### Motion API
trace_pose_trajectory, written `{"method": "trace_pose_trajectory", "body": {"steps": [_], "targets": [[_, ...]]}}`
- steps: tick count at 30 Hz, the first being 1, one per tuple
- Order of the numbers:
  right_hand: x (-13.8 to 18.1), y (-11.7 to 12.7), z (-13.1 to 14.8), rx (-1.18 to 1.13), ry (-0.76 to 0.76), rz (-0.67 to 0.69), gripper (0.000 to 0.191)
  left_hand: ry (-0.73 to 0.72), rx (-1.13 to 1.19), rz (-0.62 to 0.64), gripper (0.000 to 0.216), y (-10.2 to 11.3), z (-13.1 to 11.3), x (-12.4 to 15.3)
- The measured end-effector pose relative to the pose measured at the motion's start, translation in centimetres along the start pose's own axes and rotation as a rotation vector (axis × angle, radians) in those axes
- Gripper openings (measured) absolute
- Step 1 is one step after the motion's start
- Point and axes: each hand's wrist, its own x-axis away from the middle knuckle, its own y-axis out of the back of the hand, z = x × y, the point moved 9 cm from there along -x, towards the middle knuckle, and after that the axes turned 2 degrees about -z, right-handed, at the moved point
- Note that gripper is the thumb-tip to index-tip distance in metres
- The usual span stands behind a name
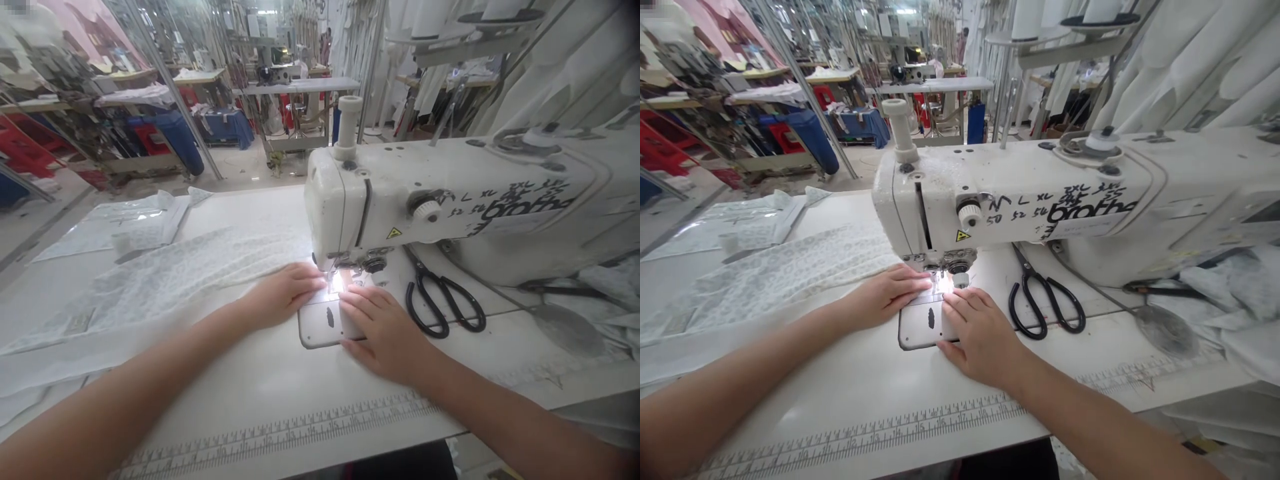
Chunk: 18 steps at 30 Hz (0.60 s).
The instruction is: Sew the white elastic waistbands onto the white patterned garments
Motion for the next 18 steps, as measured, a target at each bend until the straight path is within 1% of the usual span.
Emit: {"method": "trace_pose_trajectory", "body": {"steps": [2, 4, 6, 8, 10, 13, 15, 18], "targets": [[0.1, 0.5, -0.5, -0.008, -0.028, -0.017, 0.031, 0.011, -0.017, -0.001, 0.032, 0.1, 0.6, -0.3], [0.8, 1.8, -1.8, -0.001, -0.104, -0.074, 0.026, 0.017, -0.021, -0.002, 0.032, 0.1, 1.0, -0.4], [2.3, 3.4, -4.3, 0.049, -0.265, -0.148, 0.023, 0.029, -0.002, -0.004, 0.033, 0.2, 1.1, -0.3], [4.5, 4.8, -7.3, 0.148, -0.474, -0.176, 0.024, 0.066, 0.020, -0.014, 0.033, 0.3, 1.3, -0.4], [6.8, 5.1, -9.9, 0.239, -0.625, -0.119, 0.031, 0.121, 0.009, -0.010, 0.032, 0.3, 1.6, -0.9], [8.9, 4.3, -12.6, 0.261, -0.719, -0.001, 0.038, 0.180, -0.031, 0.034, 0.028, 0.2, 2.1, -2.5], [9.6, 3.6, -13.9, 0.212, -0.758, 0.061, 0.035, 0.184, -0.026, 0.066, 0.024, 0.2, 2.2, -3.7], [10.2, 3.2, -15.4, 0.114, -0.829, 0.139, 0.024, 0.178, 0.004, 0.091, 0.030, 0.4, 2.5, -4.9]]}}
